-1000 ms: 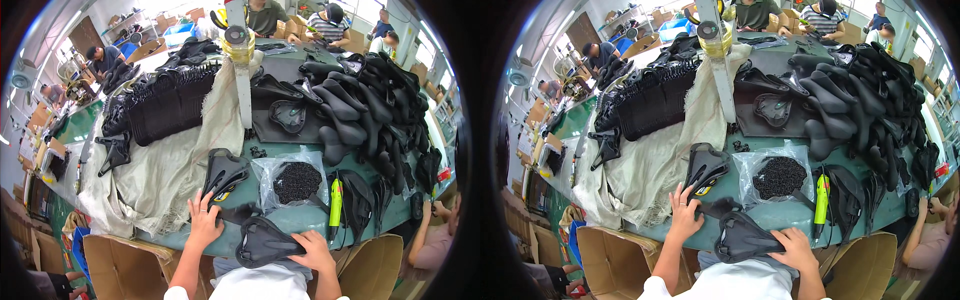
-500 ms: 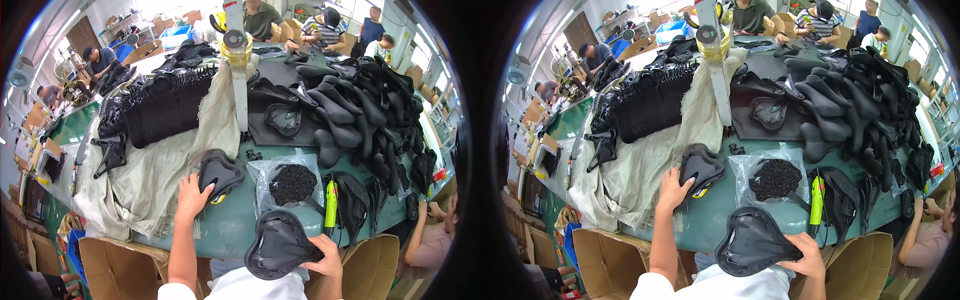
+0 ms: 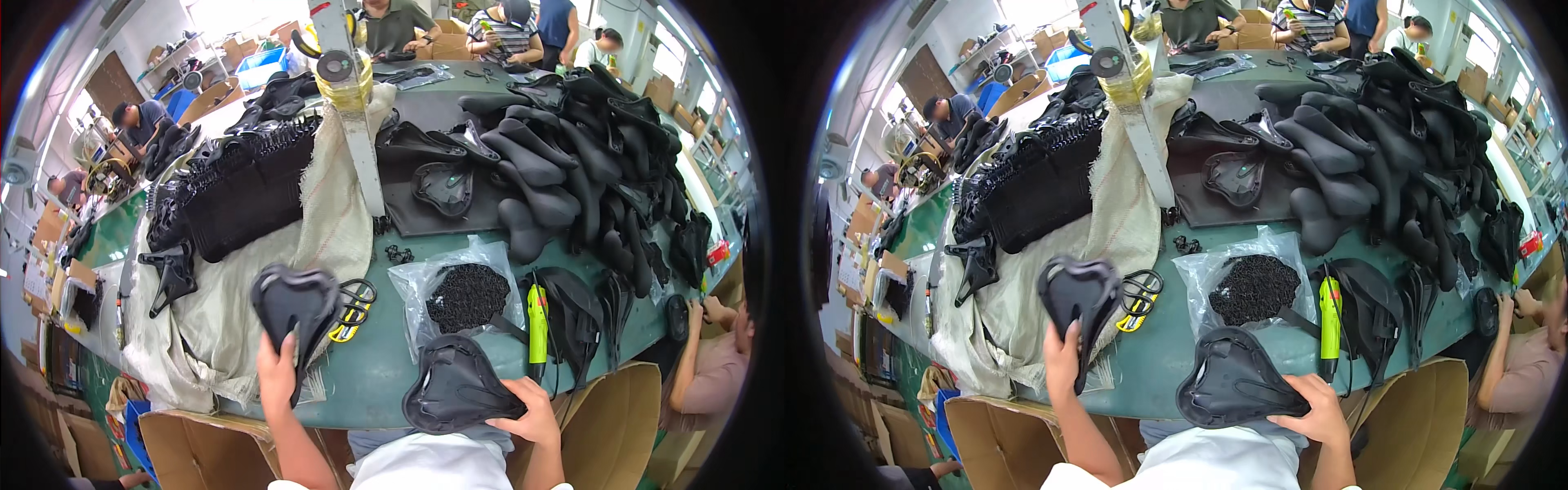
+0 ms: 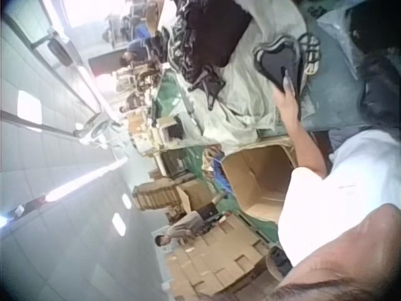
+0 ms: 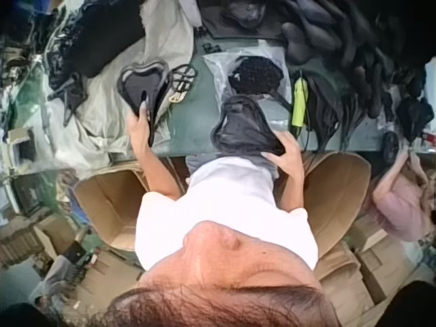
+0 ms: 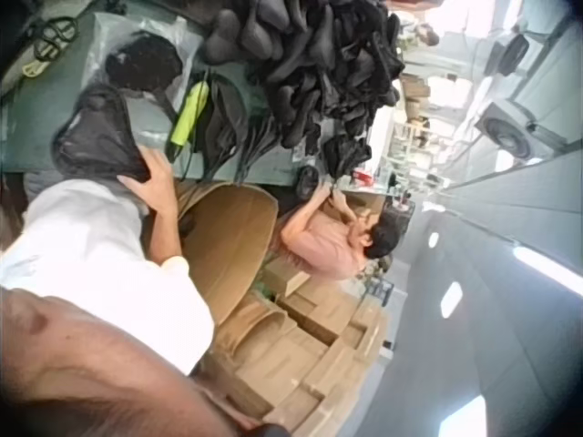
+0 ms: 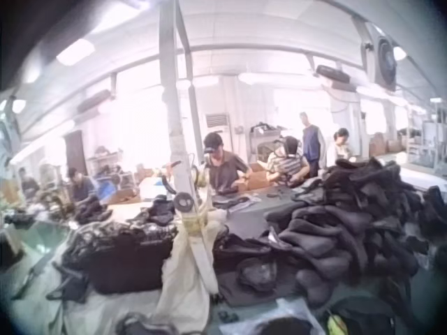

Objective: The person trims bicycle saddle covers using scissors and assembles bicycle saddles by driving screws into the seat bases with an electric screwdriver.

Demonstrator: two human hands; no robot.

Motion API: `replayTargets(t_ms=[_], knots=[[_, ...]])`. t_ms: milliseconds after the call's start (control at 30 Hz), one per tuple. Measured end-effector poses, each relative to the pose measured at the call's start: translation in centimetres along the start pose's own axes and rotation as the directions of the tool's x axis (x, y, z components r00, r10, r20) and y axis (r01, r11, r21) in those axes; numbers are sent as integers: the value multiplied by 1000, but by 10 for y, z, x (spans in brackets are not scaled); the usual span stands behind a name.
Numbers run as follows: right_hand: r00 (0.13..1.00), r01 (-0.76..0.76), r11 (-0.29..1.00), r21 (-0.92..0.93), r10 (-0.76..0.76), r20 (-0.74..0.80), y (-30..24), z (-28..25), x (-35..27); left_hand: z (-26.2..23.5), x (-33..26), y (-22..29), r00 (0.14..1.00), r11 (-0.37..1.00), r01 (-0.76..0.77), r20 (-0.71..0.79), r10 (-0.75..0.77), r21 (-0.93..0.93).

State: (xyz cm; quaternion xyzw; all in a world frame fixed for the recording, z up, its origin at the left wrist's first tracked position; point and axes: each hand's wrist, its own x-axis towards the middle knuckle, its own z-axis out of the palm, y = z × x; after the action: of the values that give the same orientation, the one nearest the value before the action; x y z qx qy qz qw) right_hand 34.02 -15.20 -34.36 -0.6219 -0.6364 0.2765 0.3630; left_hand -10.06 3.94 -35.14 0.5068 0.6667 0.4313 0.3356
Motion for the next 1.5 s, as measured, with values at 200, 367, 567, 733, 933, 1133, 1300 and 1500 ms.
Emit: replayTargets(t_ms=[200,367,567,733,933,1133,1300,1500], knots=[[981,72,994,-82,-55,185,2,27,19,-31,-25,-72,995,803,75,8,-98,591],[926,190,950,-247,-89,368,8,53,36,6,-30,-45,812,758,-113,-380,442,642],[952,251,929,-272,-186,243,-10,60,37,59,-32,23,828,777,-558,266,495,291],[963,268,937,-222,-254,93,-20,53,28,113,2,-4,829,694,-554,379,411,460],[990,116,993,-23,-117,-75,-13,42,3,121,15,0,849,738,-529,266,457,418],[964,79,982,171,-32,-265,-9,48,2,112,-6,28,762,787,-615,-220,609,49],[954,104,962,253,-25,-299,-17,47,11,96,-68,70,480,493,-869,-173,860,38],[923,271,954,129,-220,-314,-52,41,34,95,-126,72,231,229,-951,17,973,-210]])
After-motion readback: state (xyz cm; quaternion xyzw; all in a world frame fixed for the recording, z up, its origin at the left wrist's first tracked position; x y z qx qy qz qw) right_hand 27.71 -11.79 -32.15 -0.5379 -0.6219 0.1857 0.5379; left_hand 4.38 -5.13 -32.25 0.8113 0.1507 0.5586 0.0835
